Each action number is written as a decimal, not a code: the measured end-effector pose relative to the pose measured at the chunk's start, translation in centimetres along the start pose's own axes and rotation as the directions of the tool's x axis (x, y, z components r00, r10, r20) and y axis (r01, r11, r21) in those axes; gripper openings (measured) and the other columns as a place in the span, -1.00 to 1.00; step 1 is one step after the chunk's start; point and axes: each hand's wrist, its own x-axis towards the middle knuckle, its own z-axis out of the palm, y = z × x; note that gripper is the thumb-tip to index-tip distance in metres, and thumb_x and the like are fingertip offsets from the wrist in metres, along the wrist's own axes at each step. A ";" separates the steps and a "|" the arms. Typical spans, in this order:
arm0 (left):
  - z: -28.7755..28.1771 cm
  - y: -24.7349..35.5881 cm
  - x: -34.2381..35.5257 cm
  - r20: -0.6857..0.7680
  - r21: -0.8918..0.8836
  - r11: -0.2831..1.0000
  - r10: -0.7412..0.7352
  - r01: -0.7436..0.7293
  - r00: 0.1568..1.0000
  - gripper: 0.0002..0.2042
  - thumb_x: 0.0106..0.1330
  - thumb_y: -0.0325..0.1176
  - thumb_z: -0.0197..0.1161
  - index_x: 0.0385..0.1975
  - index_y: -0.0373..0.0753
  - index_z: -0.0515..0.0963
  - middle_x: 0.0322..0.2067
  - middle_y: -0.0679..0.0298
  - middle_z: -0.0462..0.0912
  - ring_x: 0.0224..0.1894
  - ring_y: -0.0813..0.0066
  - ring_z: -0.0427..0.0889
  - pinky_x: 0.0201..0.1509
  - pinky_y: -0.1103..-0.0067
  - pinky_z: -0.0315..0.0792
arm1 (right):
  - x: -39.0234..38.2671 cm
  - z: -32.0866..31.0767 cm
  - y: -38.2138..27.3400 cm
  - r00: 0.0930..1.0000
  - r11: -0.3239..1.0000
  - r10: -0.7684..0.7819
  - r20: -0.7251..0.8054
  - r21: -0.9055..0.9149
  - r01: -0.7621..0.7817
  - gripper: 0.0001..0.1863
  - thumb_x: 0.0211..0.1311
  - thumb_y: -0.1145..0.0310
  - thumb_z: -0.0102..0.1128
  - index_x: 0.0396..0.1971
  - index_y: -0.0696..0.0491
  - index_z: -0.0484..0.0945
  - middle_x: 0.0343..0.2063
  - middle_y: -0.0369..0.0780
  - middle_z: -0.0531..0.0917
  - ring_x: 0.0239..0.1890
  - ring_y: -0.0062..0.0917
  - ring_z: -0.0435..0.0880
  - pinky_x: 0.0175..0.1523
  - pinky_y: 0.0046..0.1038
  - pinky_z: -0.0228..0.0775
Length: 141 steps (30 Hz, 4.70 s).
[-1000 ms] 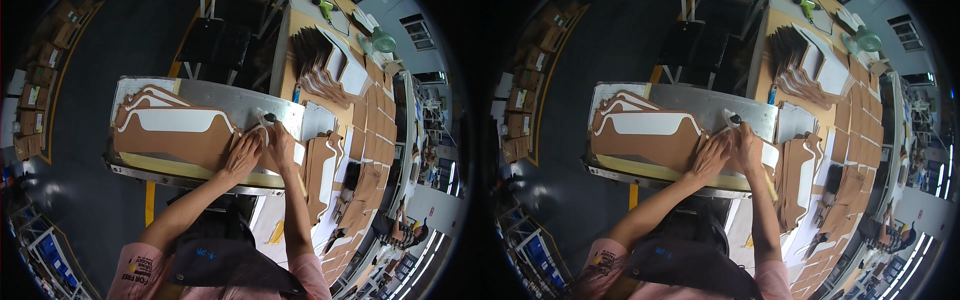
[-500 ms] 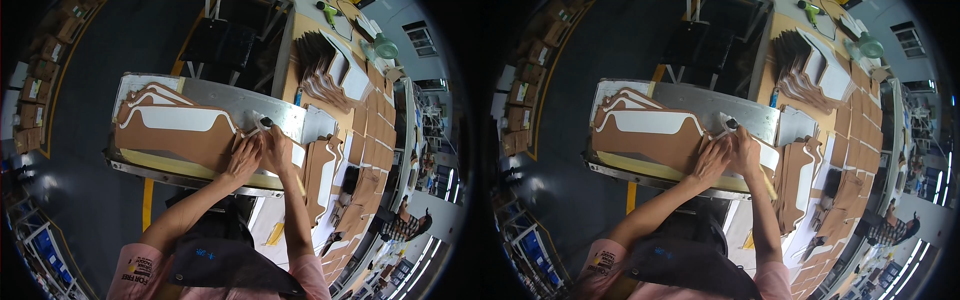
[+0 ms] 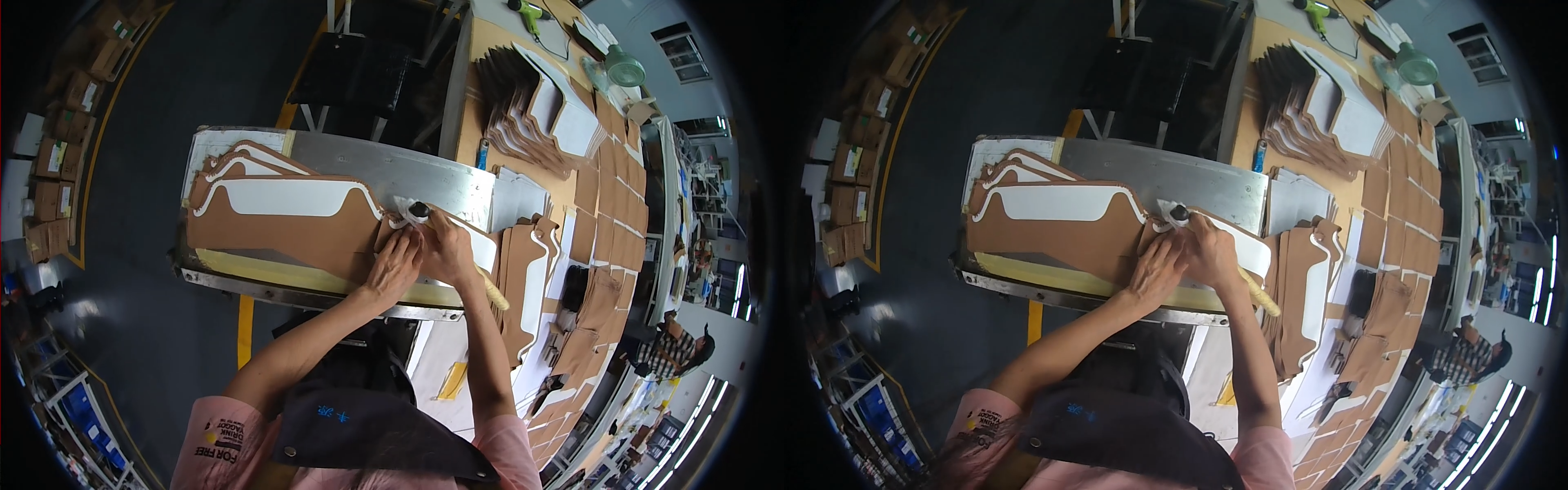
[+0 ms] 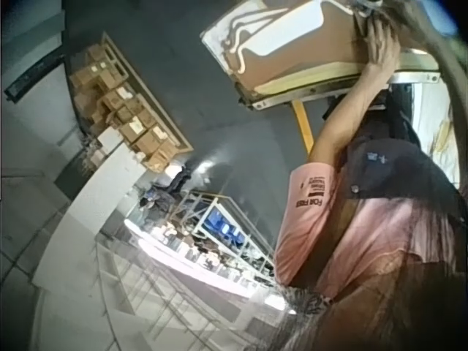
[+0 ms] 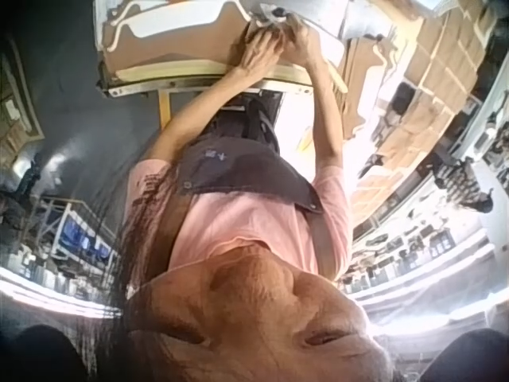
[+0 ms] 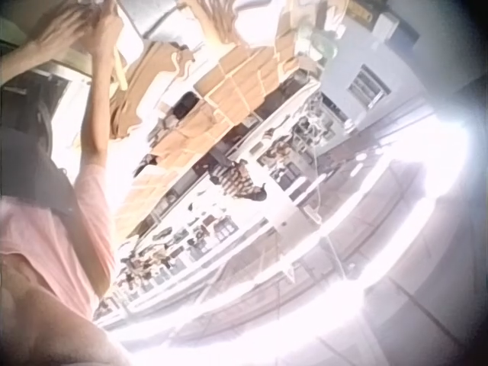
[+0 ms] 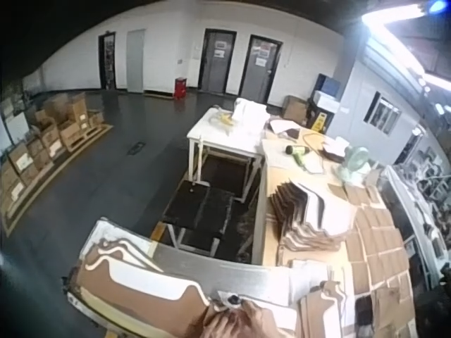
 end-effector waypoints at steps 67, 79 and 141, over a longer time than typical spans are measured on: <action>-5.5 -15.1 0.7 0.598 -0.633 0.356 -0.338 0.687 0.727 -0.66 0.24 -0.19 0.33 -0.49 -0.42 0.59 -0.63 0.26 0.56 -0.52 0.62 0.47 -0.41 0.54 0.37 | 6.4 0.7 -0.7 0.972 0.988 0.080 -0.223 -0.108 -0.107 -0.82 0.26 0.45 0.19 -0.24 0.20 0.42 -0.48 0.06 0.62 -0.42 0.03 0.62 -0.34 -0.10 0.42; -4.3 -15.0 0.9 0.604 -0.600 0.373 -0.369 0.708 0.707 -0.64 0.19 -0.13 0.34 -0.54 -0.39 0.60 -0.67 0.14 0.57 -0.56 0.47 0.55 -0.41 0.45 0.40 | 4.9 1.8 -0.2 0.976 0.984 0.080 -0.205 -0.140 -0.110 -0.85 0.25 0.47 0.17 -0.31 0.17 0.39 -0.44 0.06 0.61 -0.42 0.01 0.62 -0.34 -0.09 0.42; -2.9 11.5 4.5 0.166 -0.678 0.712 0.390 -0.183 0.906 -0.89 0.20 -0.56 0.27 -0.29 -0.34 0.65 -0.20 0.15 0.67 -0.01 0.20 0.60 0.09 0.36 0.44 | -32.6 -8.1 16.4 0.183 0.587 0.660 -0.728 0.349 -0.730 -0.78 0.35 0.35 0.12 -0.11 0.15 0.47 -0.31 0.05 0.63 -0.32 0.02 0.62 -0.25 -0.15 0.43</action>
